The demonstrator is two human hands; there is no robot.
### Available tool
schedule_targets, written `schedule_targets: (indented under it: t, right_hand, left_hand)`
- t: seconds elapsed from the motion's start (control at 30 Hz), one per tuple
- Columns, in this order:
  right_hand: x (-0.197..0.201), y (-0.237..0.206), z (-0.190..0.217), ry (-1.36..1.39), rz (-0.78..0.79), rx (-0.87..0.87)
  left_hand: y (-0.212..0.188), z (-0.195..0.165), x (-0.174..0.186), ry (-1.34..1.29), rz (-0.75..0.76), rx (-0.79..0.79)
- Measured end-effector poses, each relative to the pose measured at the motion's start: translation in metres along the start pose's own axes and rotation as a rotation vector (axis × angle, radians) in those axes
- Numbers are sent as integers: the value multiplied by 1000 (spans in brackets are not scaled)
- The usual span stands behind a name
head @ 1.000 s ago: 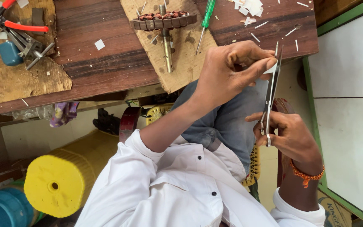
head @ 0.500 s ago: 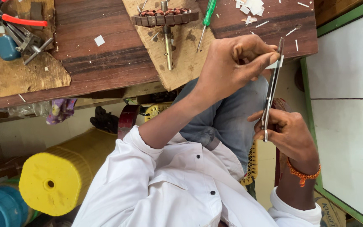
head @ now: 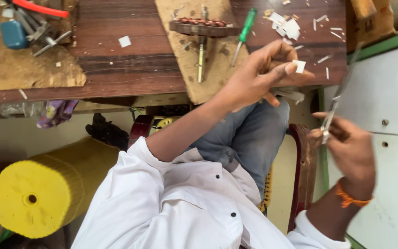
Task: The person inserts small white insulating pieces into slots on a circular electrical component, using scissors to trim the pieces and a screwdriver to adjust the assembly. The person repeats this process for multiple slots around the component.
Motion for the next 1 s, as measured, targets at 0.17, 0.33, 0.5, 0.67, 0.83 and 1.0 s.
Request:
schedule_targets:
  t: [0.17,0.33,0.5,0.67,0.83,1.0]
  right_hand:
    - [33,52,32,-298,-91,13]
    - [17,135,62,-810,-80,35]
    - [-20,119,119,-610,21,287]
    - [-108,29,157,0,131,577]
    - [-146,21,165,193,1,561]
    - [-148,30,161,114,-40,481]
  left_hand:
    - [-31,-14,26,2,25,89]
    - [-61,-37,61,174,-147,-14]
    - [-84,-50,76,268,-229,-37]
    - [-85,-44,72,207,-278,-13]
    - [-89,-44,81,326,-276,39]
    - [-92,-42,88,415,-303,-30]
Point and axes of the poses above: each hand's wrist, its own y-axis towards the middle knuckle, its own x-axis out of the back of the hand, z = x × y, the point moved 10 cm from there along y, towards the middle knuckle, and after that the axes turned 5 degrees about -x, right-handed, at the moved point
